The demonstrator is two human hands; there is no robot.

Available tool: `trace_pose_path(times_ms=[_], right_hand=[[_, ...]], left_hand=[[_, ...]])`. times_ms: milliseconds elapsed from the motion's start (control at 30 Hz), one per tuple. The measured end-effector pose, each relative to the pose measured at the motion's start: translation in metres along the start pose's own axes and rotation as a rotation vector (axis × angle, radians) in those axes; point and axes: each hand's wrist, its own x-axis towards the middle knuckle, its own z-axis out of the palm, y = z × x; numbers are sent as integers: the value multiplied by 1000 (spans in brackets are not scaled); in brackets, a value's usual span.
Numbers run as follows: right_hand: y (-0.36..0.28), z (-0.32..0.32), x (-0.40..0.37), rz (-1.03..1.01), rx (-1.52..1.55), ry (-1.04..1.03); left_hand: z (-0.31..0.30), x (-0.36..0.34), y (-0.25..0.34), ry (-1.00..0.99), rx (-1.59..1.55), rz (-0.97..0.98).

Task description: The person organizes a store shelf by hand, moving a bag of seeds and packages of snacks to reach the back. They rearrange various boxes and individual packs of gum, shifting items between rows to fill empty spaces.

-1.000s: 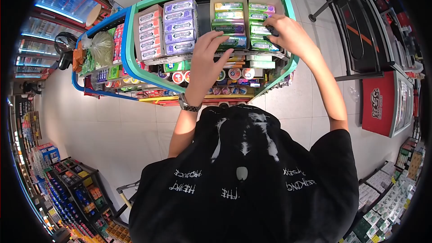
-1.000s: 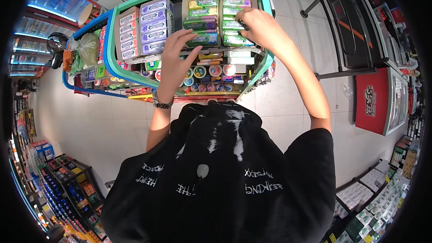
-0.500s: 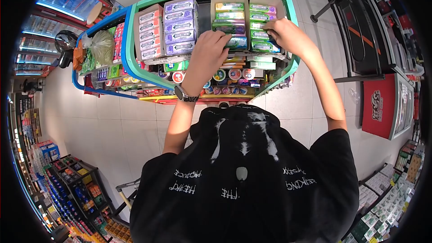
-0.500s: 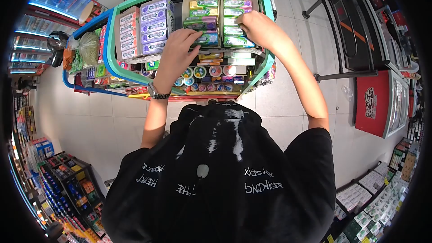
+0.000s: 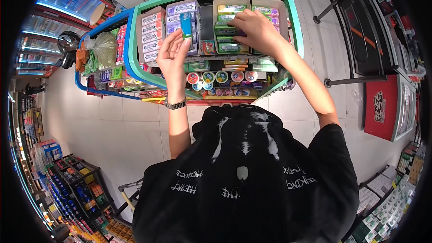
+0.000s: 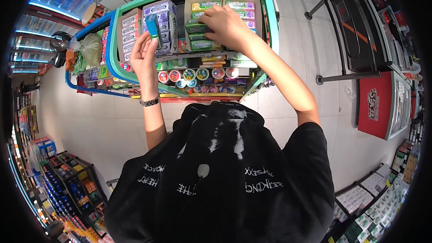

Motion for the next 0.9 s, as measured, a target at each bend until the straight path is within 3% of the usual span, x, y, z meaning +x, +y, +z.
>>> trace_pose_path(times_ms=[200,300,367,400,433,500,700,900], right_hand=[[1,4,5,-4,-42,-24],[2,-6,4,9,136,41],[0,-29,2,171,361,129],[12,-36,0,105,191,244],[14,-51,-3,151,237,274],[30,-65,-10,282,248,240],[58,-55,-23,256,26,-87],[49,-39,-22,335,67,-113]], left_hand=[[2,-8,-6,-13,-70,-28],[5,-8,-10,-23,-82,-54],[4,-8,-14,-35,-95,-29],[4,-9,-15,-31,-96,-31],[5,-9,-14,-39,-98,-32],[6,-11,-14,-51,-101,-33],[18,-14,-16,-86,-66,-55],[19,-18,-12,-128,-59,-54]])
